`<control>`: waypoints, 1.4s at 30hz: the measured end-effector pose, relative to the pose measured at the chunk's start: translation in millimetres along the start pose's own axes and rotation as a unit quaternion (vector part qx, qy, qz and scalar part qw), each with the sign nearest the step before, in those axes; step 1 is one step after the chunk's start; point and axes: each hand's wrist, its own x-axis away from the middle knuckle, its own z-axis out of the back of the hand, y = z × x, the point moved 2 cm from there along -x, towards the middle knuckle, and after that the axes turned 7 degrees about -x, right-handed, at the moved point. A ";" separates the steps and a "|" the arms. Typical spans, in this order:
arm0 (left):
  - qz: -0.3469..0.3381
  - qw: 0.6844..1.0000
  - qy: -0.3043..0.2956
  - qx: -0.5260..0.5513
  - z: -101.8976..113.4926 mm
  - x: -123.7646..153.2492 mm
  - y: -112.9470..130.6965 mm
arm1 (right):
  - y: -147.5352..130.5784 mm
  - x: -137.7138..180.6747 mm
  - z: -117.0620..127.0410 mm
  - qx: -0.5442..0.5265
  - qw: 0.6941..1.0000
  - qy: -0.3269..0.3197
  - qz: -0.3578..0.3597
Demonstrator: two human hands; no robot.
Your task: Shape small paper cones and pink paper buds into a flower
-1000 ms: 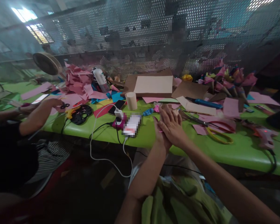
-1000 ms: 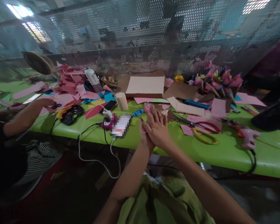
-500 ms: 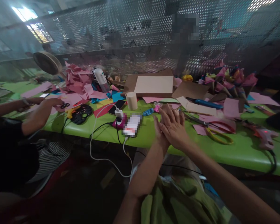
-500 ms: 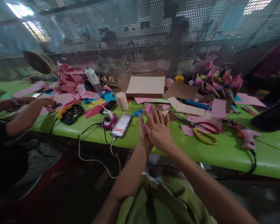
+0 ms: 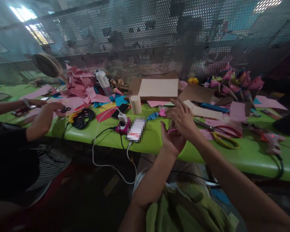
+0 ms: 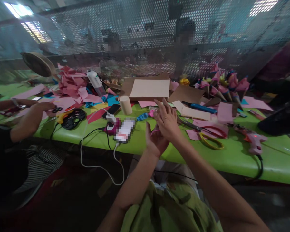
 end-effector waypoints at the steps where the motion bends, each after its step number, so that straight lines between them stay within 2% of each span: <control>1: -0.005 1.000 -0.017 -0.002 -2.6 1.0 -0.5 | -0.9 1.3 0.2 0.024 1.000 0.004 -0.002; 3: -0.003 0.999 -0.032 -0.018 -6.7 2.8 -1.9 | -4.2 3.4 0.9 0.064 0.998 0.013 0.002; 7: 0.011 0.998 0.005 -0.056 -4.5 2.5 -4.3 | -10.0 3.1 4.4 0.090 0.995 0.042 0.009; 11: 0.016 0.999 0.030 -0.033 2.2 0.4 -7.4 | -7.4 -3.2 5.0 0.083 0.995 0.054 -0.006; 15: 0.042 0.998 0.048 0.003 7.9 -1.5 -9.7 | 5.5 -12.4 9.6 0.008 0.997 0.078 -0.009; 19: 0.028 0.999 0.040 0.022 13.2 -7.7 -5.7 | 18.5 -14.0 30.1 -0.092 0.989 0.110 0.019; 21: 0.010 0.999 0.042 0.030 14.8 -11.4 -2.3 | 20.7 -8.7 39.3 -0.135 0.988 0.076 0.026; 25: 0.018 0.996 0.082 0.042 12.1 -14.5 2.0 | 16.6 8.5 40.3 -0.180 0.980 -0.056 0.070; 29: 0.032 0.995 0.075 0.062 0.2 -15.2 0.8 | 16.4 17.6 30.1 -0.168 0.981 -0.060 0.080; 32: 0.017 0.997 0.063 0.027 -3.7 -19.4 -1.3 | 20.6 16.8 27.0 -0.216 0.974 -0.039 0.051; 35: -0.034 0.992 0.062 -0.105 3.1 -29.4 4.0 | 32.1 12.4 33.7 -0.347 0.936 -0.008 -0.058; 37: -0.101 0.955 0.066 -0.270 10.3 -39.1 14.5 | 43.4 7.4 43.6 -0.417 0.897 0.044 -0.140; 38: -0.133 0.917 0.071 -0.368 13.4 -44.6 21.0 | 49.4 4.0 49.5 -0.431 0.883 0.077 -0.167; 39: -0.156 0.873 0.072 -0.457 15.7 -50.4 27.3 | 55.1 0.2 55.5 -0.432 0.876 0.112 -0.181; 41: -0.159 0.833 0.063 -0.527 18.9 -62.3 37.1 | 65.1 -8.5 64.4 -0.418 0.875 0.155 -0.187; 42: -0.155 0.782 0.061 -0.601 19.1 -67.7 40.4 | 69.5 -12.6 66.4 -0.412 0.877 0.163 -0.185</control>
